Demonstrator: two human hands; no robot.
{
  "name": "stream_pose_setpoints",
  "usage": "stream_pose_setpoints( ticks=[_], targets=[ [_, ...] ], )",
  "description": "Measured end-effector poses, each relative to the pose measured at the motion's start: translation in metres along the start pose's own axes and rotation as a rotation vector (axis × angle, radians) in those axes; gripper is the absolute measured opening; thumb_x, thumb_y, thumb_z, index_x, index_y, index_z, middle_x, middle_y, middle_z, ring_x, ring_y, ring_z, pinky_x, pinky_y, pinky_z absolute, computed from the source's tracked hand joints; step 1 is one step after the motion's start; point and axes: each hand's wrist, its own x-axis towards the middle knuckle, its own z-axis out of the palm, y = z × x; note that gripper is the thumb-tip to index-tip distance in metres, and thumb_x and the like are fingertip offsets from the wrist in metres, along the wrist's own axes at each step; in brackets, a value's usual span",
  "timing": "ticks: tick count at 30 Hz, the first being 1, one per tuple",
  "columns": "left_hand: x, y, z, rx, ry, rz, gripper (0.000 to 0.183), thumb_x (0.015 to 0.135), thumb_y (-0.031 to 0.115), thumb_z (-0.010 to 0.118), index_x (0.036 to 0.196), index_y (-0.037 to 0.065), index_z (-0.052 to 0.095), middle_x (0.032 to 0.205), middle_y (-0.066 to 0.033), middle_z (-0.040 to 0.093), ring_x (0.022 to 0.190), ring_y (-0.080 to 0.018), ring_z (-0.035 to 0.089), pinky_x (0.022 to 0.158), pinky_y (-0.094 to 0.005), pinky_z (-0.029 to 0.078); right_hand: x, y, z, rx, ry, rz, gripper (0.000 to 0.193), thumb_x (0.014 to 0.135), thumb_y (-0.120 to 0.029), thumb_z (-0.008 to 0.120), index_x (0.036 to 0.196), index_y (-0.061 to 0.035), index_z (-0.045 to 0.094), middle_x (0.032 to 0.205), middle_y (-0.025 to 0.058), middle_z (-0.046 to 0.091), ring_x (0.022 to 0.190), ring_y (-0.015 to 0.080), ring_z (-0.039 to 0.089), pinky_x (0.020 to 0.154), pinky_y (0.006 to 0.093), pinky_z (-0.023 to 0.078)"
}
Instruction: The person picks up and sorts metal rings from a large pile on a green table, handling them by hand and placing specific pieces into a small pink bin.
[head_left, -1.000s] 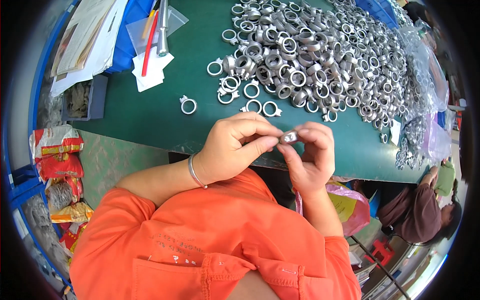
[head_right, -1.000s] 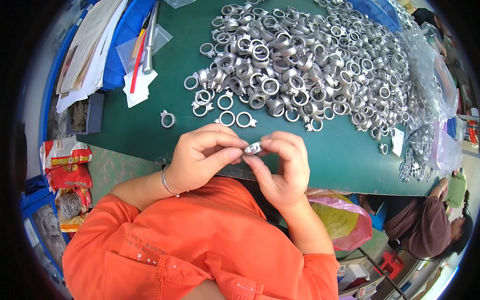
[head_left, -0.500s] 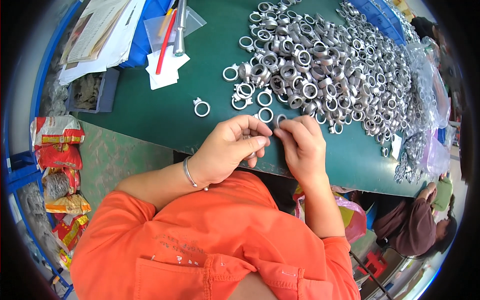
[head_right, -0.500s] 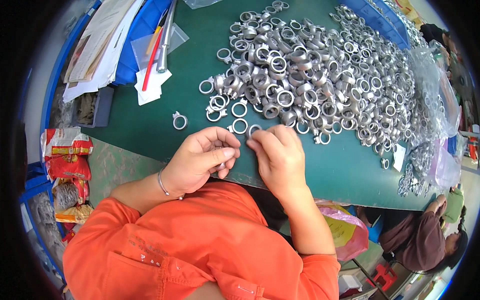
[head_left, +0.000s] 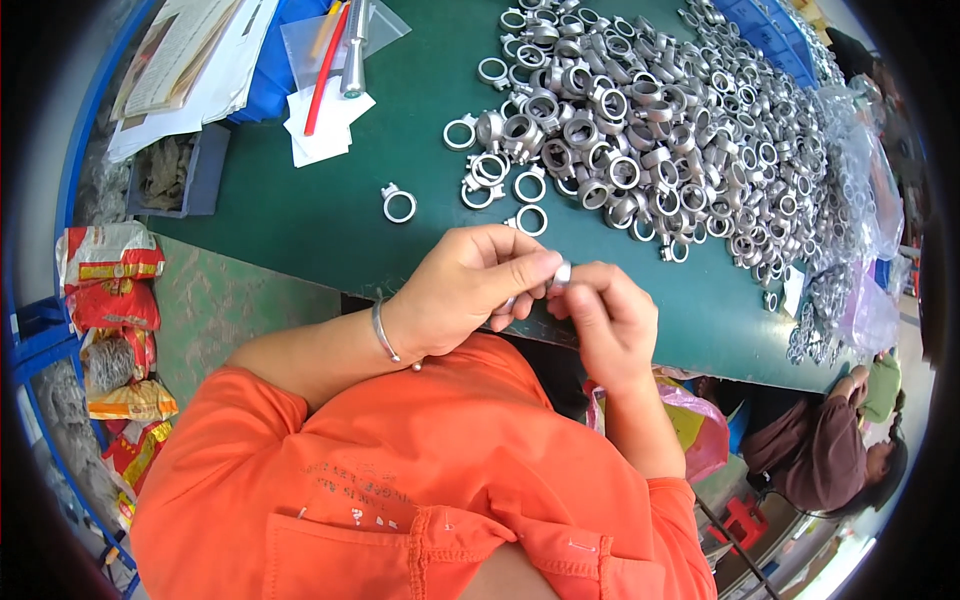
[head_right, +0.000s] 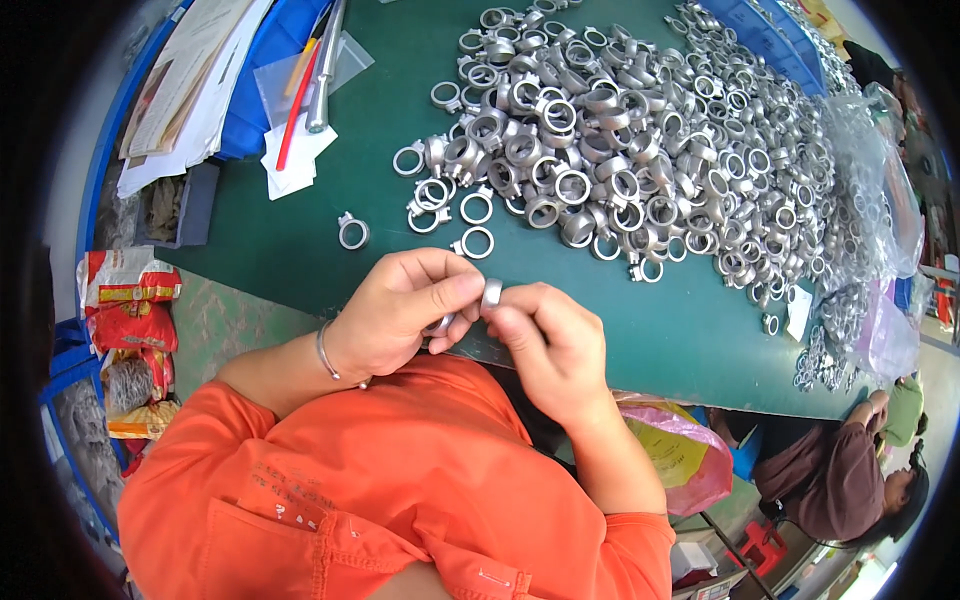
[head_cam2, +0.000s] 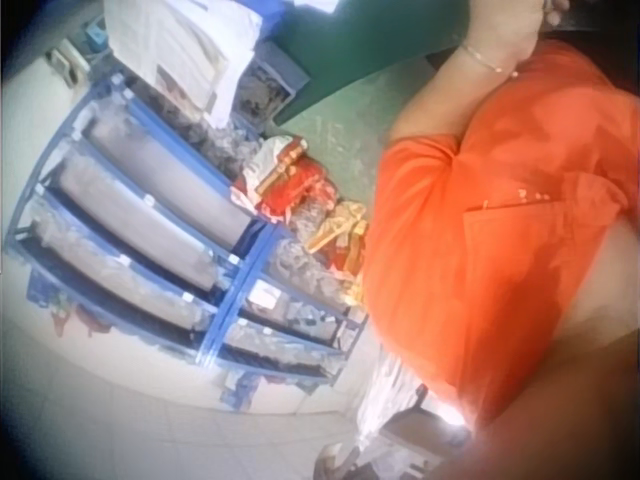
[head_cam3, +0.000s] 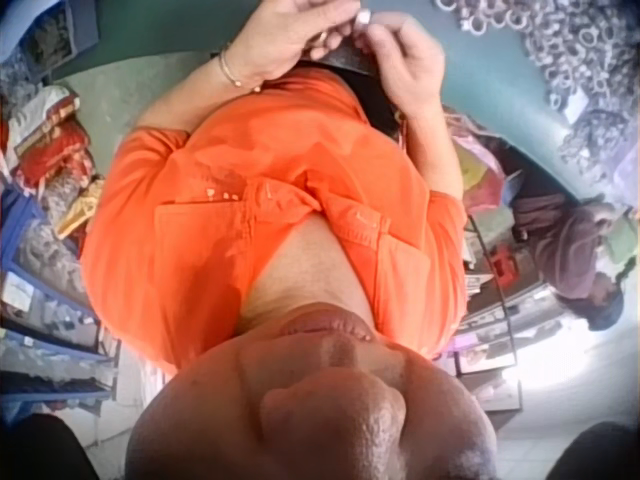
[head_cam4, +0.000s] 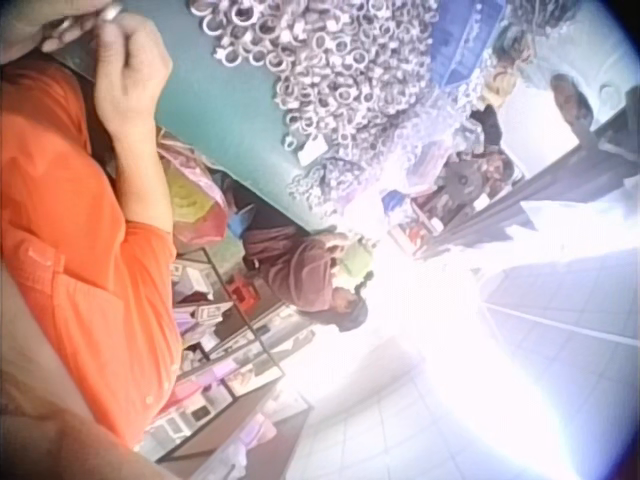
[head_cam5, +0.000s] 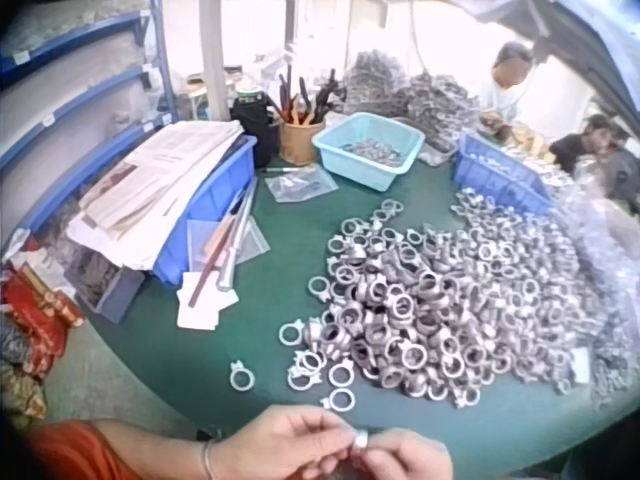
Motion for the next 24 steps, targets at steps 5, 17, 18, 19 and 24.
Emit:
stream_pose_setpoints(
  ticks=[5,17,18,19,24],
  targets=[
    [0.003,-0.008,-0.001,0.497,0.102,0.552,0.008,0.077,0.003,0.065,0.085,0.003,0.065,0.078,-0.0010,0.057,0.070,-0.0091,0.053,0.061,-0.0229,0.043,0.002,0.008,0.006,-0.075,0.093,-0.220,0.013,0.080,0.002,0.061,0.092,0.0003,0.056,0.085,0.0114,0.062,0.076,0.0196,0.060,0.068,0.0271,0.049],
    [-0.003,-0.010,-0.004,0.462,0.043,0.570,0.012,0.081,0.002,0.062,0.093,0.000,0.061,0.084,-0.0039,0.058,0.072,-0.0096,0.055,0.060,-0.0211,0.044,0.007,0.001,0.008,-0.470,0.176,-0.578,0.027,0.069,0.007,0.069,0.086,-0.0010,0.051,0.093,0.0165,0.057,0.084,0.0234,0.060,0.073,0.0294,0.051],
    [-0.002,-0.011,-0.004,0.389,0.049,0.543,0.011,0.082,0.004,0.061,0.093,0.000,0.061,0.082,-0.0037,0.058,0.069,-0.0091,0.055,0.058,-0.0209,0.044,0.008,0.001,0.011,-0.455,0.189,-0.634,0.028,0.064,0.007,0.071,0.085,-0.0013,0.056,0.089,0.0140,0.056,0.076,0.0243,0.059,0.068,0.0293,0.050],
    [-0.006,-0.007,-0.006,0.205,0.000,0.347,0.016,0.084,0.006,0.060,0.099,0.001,0.059,0.085,-0.0031,0.060,0.070,-0.0078,0.056,0.056,-0.0189,0.045,0.008,-0.005,0.014,-0.377,0.146,-0.600,0.028,0.064,0.008,0.071,0.086,-0.0013,0.056,0.089,0.0140,0.056,0.077,0.0251,0.059,0.067,0.0299,0.049],
    [-0.012,0.003,-0.022,-0.082,0.109,0.181,0.019,0.087,0.006,0.053,0.104,-0.001,0.055,0.088,-0.0100,0.059,0.069,-0.0145,0.059,0.049,-0.0208,0.045,0.024,-0.003,0.011,-0.523,0.100,-0.505,0.025,0.070,0.011,0.061,0.092,-0.0006,0.061,0.087,0.0128,0.054,0.074,0.0245,0.057,0.063,0.0300,0.047]
  ],
)
